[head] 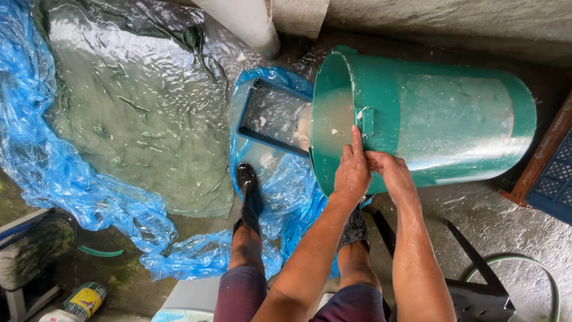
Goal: The person washes multiple large beige sheets by hand in a green bucket filled with water. They repeatedly submerge, agitate, and wring each sheet before placing it into a blue plastic basket. At the end, the person pours the soapy water from the bucket onto the floor.
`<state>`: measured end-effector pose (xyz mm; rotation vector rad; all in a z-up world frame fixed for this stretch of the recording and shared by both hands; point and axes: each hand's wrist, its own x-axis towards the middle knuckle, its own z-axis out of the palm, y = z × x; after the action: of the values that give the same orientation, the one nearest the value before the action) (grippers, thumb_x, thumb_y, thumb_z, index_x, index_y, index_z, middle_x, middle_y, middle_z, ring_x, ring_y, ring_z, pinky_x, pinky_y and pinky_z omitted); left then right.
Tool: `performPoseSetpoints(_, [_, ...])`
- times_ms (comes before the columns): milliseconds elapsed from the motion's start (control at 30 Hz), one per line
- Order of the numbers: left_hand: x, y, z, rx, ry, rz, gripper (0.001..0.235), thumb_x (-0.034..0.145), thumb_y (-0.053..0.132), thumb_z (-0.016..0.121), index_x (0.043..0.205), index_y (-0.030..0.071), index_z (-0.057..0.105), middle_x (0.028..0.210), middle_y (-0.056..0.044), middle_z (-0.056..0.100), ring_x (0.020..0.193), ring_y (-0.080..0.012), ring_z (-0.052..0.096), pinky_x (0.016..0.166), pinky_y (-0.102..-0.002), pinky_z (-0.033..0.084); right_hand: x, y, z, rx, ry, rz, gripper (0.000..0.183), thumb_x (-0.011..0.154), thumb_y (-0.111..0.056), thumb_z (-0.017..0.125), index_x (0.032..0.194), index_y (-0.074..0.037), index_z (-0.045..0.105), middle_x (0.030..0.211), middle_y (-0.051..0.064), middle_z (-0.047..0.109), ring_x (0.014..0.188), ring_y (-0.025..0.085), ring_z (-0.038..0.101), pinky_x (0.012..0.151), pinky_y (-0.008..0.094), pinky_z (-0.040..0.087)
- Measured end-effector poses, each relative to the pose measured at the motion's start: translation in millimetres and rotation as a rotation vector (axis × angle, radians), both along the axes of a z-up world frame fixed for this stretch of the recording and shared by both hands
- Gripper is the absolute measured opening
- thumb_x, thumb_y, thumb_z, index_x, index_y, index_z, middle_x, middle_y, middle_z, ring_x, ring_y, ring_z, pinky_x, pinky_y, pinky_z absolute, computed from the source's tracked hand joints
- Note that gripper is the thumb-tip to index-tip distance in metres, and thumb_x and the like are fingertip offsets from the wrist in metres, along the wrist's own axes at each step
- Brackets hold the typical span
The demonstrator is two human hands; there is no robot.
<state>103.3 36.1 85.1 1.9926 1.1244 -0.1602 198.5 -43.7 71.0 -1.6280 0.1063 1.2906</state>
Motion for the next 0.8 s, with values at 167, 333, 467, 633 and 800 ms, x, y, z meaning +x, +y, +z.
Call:
performPoseSetpoints(167, [9.5, -18.8, -5.4, 0.102, -0.024, 0.11, 0.09, 0.097, 0.004, 0.063, 0.165, 0.006, 0.005, 0.115, -0.026, 0.051, 0.098, -0.0462, 0.059, 0.079, -0.054, 0.053, 44.2, -67.0, -25.2, -0.367, -0.468, -0.11, 0.037, 0.101, -0.017, 0.047, 0.131, -0.011, 0.067, 0.124, 0.018, 0.07, 0.108, 0.025, 0.068, 0.088, 0.045, 0.058])
performPoseSetpoints(333, [24.7, -27.9, -7.7, 0.423, -0.033, 0.133, 0.091, 0.087, 0.001, 0.066, 0.163, 0.003, 0.017, 0.126, -0.026, 0.05, 0.104, -0.0446, 0.057, 0.085, -0.053, 0.048, 126.1, -91.5, -47.1, -0.69, -0.625, 0.078, 0.084, 0.1, -0.041, 0.069, 0.162, -0.006, 0.025, 0.161, 0.035, 0.01, 0.147, 0.055, 0.018, 0.108, 0.063, 0.035])
performPoseSetpoints(467, [41.0, -20.5, -11.0, 0.678, -0.052, 0.052, 0.107, 0.063, 0.0, 0.073, 0.157, 0.001, 0.022, 0.147, -0.029, 0.041, 0.114, -0.0469, 0.055, 0.094, -0.054, 0.044, 145.3, -82.6, -51.6, -0.691, -0.51, 0.217, 0.099, 0.095, -0.058, 0.067, 0.167, -0.014, 0.015, 0.17, 0.025, 0.009, 0.155, 0.05, 0.014, 0.118, 0.065, 0.029])
performPoseSetpoints(633, [42.4, -2.3, -6.9, 0.517, -0.013, 0.055, 0.107, 0.066, -0.009, 0.072, 0.161, 0.001, 0.023, 0.156, -0.03, 0.038, 0.115, -0.0456, 0.056, 0.093, -0.05, 0.047, 158.5, -59.6, -47.7, -0.576, -0.612, 0.241, 0.099, 0.092, -0.058, 0.069, 0.166, -0.012, 0.023, 0.166, 0.025, 0.016, 0.151, 0.05, 0.02, 0.119, 0.061, 0.03])
performPoseSetpoints(800, [38.6, -9.6, -13.4, 0.489, -0.061, 0.102, 0.096, 0.074, -0.01, 0.064, 0.161, 0.003, 0.026, 0.154, -0.031, 0.042, 0.116, -0.047, 0.058, 0.089, -0.048, 0.053, 134.5, -40.7, -34.4, -0.219, -0.684, 0.157, 0.067, 0.097, -0.036, 0.071, 0.15, -0.001, 0.049, 0.135, 0.022, 0.062, 0.12, 0.032, 0.061, 0.102, 0.043, 0.052])
